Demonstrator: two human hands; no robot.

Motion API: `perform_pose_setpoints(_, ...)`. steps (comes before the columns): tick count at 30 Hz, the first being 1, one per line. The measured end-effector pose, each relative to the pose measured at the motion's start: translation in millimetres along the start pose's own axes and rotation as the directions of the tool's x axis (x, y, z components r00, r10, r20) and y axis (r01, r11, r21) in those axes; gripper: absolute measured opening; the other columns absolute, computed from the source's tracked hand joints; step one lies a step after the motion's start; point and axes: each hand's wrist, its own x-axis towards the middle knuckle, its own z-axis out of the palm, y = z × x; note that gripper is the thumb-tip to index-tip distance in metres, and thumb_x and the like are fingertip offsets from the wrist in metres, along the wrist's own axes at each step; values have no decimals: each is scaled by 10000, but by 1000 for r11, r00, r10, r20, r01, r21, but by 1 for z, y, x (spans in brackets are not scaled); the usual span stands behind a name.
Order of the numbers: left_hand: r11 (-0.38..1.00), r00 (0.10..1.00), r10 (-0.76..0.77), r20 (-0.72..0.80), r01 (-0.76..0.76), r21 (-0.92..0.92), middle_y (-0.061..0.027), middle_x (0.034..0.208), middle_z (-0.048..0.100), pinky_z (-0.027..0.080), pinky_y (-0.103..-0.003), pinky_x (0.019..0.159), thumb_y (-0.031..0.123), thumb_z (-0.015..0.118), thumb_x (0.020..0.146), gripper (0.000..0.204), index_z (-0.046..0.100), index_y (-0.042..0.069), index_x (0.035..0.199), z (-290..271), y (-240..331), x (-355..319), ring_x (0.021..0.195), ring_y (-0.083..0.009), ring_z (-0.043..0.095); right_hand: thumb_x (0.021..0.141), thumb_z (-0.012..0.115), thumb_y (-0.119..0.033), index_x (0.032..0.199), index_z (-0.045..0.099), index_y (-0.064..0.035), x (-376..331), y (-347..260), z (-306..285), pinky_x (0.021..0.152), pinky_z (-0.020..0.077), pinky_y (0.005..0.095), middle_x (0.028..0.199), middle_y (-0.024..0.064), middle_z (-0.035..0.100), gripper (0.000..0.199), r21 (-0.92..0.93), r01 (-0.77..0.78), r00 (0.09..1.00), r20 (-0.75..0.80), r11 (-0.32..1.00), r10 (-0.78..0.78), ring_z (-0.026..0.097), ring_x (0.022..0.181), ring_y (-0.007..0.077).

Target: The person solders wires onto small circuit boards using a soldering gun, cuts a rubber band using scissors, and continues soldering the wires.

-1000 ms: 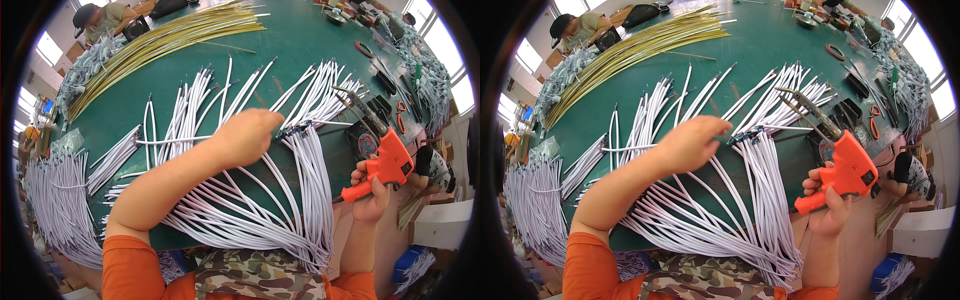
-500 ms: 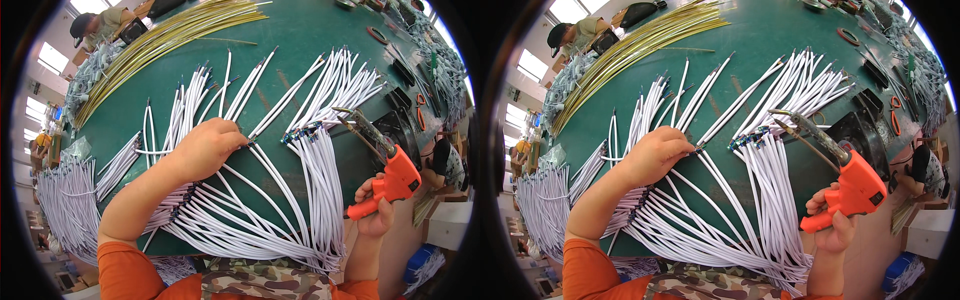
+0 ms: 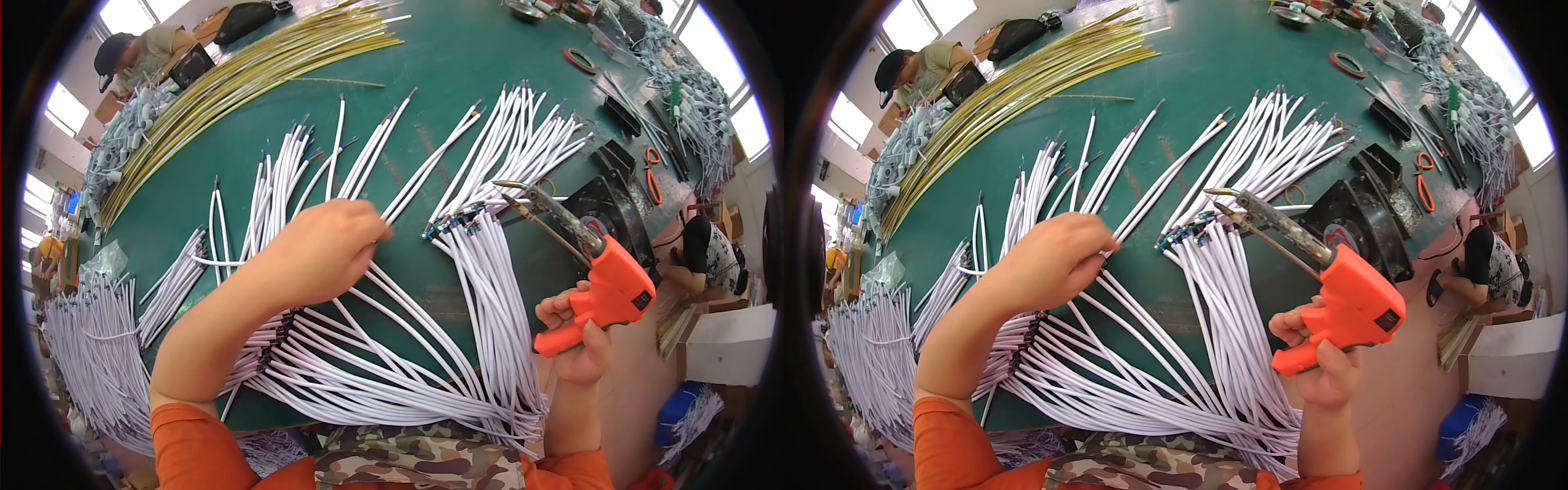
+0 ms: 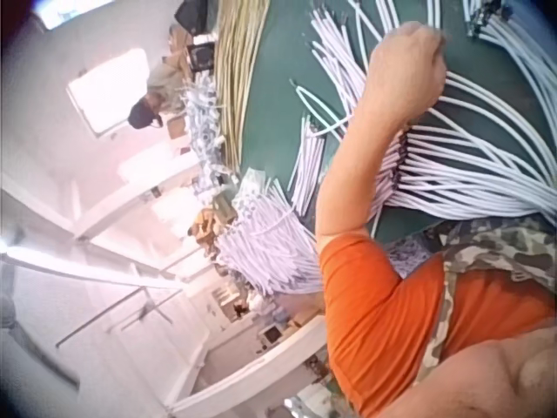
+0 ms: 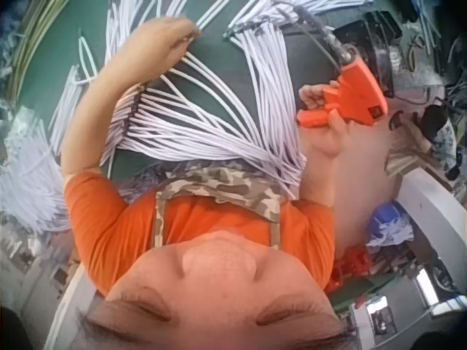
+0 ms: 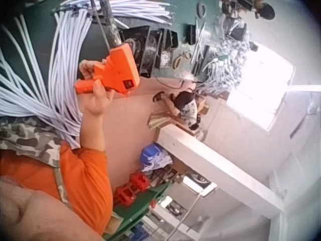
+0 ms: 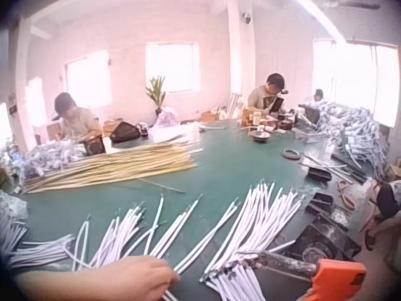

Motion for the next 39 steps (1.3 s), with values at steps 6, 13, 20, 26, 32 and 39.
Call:
perform_pose_setpoints(6, 807, 930, -357, 89, 355, -473, -107, 929, 641, 518, -350, 823, 60, 623, 849, 322, 589, -11, 1161, 30, 16, 48, 880, -229, 642, 911, 620, -203, 1362, 447, 21, -1, 0, 4, 985, 512, 489, 1168, 197, 627, 532, 16, 51, 998, -22, 999, -50, 644, 1081, 327)
perform_pose_setpoints(13, 782, 920, -383, 85, 372, -500, -49, 849, 609, 486, -287, 745, 120, 657, 859, 323, 596, -10, 1149, 31, 13, 58, 775, -138, 569, 903, 629, -212, 1351, 459, 21, 0, -1, 2, 971, 511, 483, 1151, 193, 643, 533, 10, 54, 998, -35, 999, -53, 648, 1075, 306)
perform_pose_setpoints(20, 606, 890, -410, 198, 428, -670, -14, 816, 593, 468, -244, 629, 48, 679, 831, 305, 583, -2, 1116, 40, 12, 68, 719, -99, 560, 898, 636, -221, 1347, 445, 30, 1, -1, 3, 959, 510, 479, 1155, 196, 649, 548, 5, 47, 999, -23, 999, -47, 654, 1054, 286)
perform_pose_setpoints(26, 247, 887, -449, 108, 240, -939, -21, 771, 554, 438, -229, 570, 3, 674, 817, 381, 523, -34, 1165, 12, 9, 27, 667, -100, 543, 845, 676, -166, 1291, 507, 1, -2, -8, 4, 910, 485, 465, 1112, 143, 667, 506, 65, 55, 993, -111, 996, -47, 651, 1029, 229)
perform_pose_setpoints(32, 840, 899, -437, 17, 415, -350, -117, 899, 685, 507, -326, 737, 117, 677, 868, 247, 655, -25, 1068, 12, -1, -11, 811, -199, 649, 846, 681, -174, 1306, 505, 3, 7, -12, 11, 908, 481, 463, 1108, 146, 666, 524, 10, 66, 995, -80, 998, -65, 650, 1020, 233)
perform_pose_setpoints(39, 843, 925, -379, 16, 352, -407, -87, 992, 689, 521, -286, 820, 19, 651, 887, 244, 661, -1, 1130, 11, -5, -25, 906, -149, 652, 867, 654, -250, 1322, 478, 39, 10, -15, 15, 886, 533, 478, 1096, 205, 654, 567, -77, 133, 989, -60, 988, -138, 660, 998, 291)
